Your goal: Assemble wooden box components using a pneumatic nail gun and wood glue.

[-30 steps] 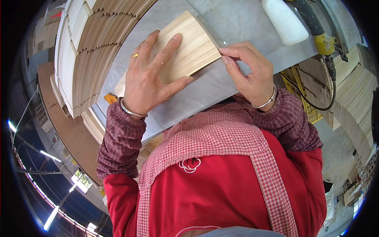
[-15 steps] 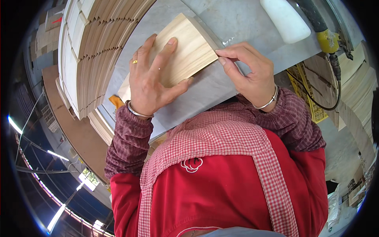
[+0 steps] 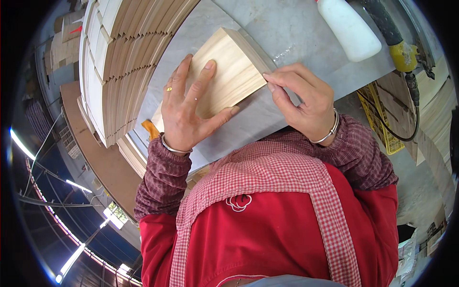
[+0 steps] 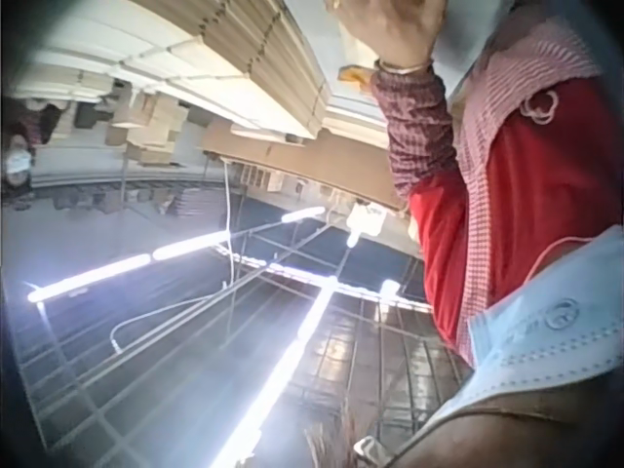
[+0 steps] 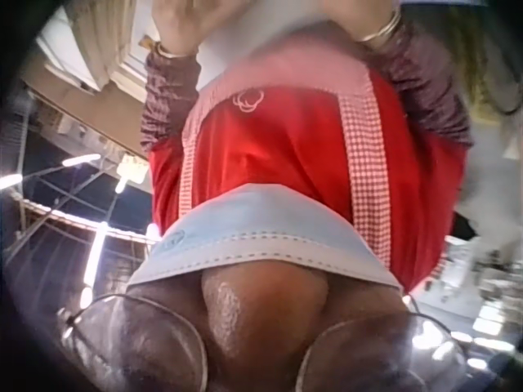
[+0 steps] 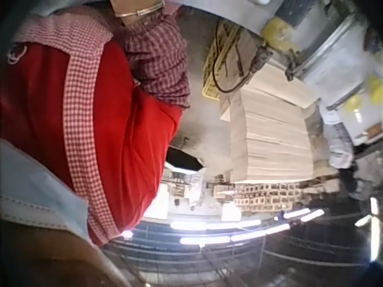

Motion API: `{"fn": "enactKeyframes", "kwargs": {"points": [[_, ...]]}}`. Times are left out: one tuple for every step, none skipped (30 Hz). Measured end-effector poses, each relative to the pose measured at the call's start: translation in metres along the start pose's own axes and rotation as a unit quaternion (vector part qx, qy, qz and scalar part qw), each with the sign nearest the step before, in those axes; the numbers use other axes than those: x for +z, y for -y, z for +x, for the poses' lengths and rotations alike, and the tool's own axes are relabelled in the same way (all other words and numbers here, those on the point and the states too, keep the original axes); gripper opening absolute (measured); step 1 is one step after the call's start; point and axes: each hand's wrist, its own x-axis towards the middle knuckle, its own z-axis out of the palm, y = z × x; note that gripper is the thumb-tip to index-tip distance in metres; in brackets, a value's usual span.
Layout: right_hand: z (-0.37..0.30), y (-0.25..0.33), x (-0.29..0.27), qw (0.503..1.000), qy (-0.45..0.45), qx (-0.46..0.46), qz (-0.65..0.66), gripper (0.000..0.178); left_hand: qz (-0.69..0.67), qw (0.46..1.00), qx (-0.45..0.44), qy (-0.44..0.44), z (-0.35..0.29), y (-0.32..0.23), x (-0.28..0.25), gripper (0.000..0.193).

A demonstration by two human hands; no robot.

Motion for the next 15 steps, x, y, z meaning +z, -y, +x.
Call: {"fn": "enactKeyframes", "kwargs": {"points": [[0.0001,-0.0002,0.0,1.0,0.0,-0.003,-0.003,0.027,-0.001,1.0,0.0,0.0,-0.0002,-0.0018,-0.0008,0.079],[0.0003,-0.0003,0.0,1.0,0.001,-0.005,-0.006,0.027,-0.001,1.0,0.0,0.0,-0.0002,-0.0031,-0.0014,0.08],[0.0007,-0.0005,0.0,1.0,0.002,-0.008,-0.009,0.027,-0.002,1.0,0.0,0.0,0.0004,-0.0034,-0.0018,0.08],[0.0005,-0.0004,0.0001,1.0,0.002,-0.009,-0.009,0.027,-0.002,1.0,0.0,-0.001,0.0002,-0.003,-0.0013,0.08],[0.0003,-0.0002,0.0001,1.0,0.002,-0.008,-0.009,0.027,-0.002,1.0,-0.001,-0.004,-0.0004,-0.0021,0.0,0.08],[0.0001,-0.0001,0.0002,1.0,0.003,-0.007,-0.009,0.028,-0.002,1.0,-0.001,-0.008,-0.0012,-0.001,0.0015,0.079],[0.0,-0.0001,0.0003,1.0,0.004,-0.006,-0.009,0.028,-0.002,1.0,-0.002,-0.011,-0.002,0.0,0.0026,0.078],[0.0,-0.0001,0.0005,1.0,0.005,-0.005,-0.009,0.028,-0.002,1.0,-0.003,-0.015,-0.0025,0.0005,0.0029,0.078],[-0.0001,-0.0003,0.0007,1.0,0.005,-0.005,-0.009,0.028,-0.002,1.0,-0.002,-0.015,-0.0022,0.0007,0.0025,0.078],[-0.0002,-0.0006,0.0009,1.0,0.003,-0.006,-0.01,0.028,-0.003,1.0,-0.002,-0.01,-0.0019,0.0005,0.0018,0.078],[-0.0004,-0.0008,0.0012,1.0,0.002,-0.007,-0.011,0.028,-0.005,1.0,-0.001,-0.006,-0.0017,0.0002,0.0009,0.079],[-0.0005,-0.001,0.0013,1.0,0.001,-0.008,-0.012,0.028,-0.007,1.0,-0.001,-0.001,-0.0014,-0.0003,-0.0001,0.08],[-0.0006,-0.0011,0.0014,1.0,0.0,-0.009,-0.013,0.028,-0.009,1.0,-0.001,0.004,-0.0011,-0.0008,-0.0012,0.081],[-0.0006,-0.0015,0.0013,1.0,0.0,-0.008,-0.013,0.028,-0.008,1.0,-0.001,0.004,-0.0005,-0.0016,-0.002,0.081],[-0.0005,-0.0018,0.0013,1.0,0.0,-0.009,-0.015,0.029,0.012,1.0,0.003,0.005,0.0003,-0.0028,-0.003,0.08]]}}
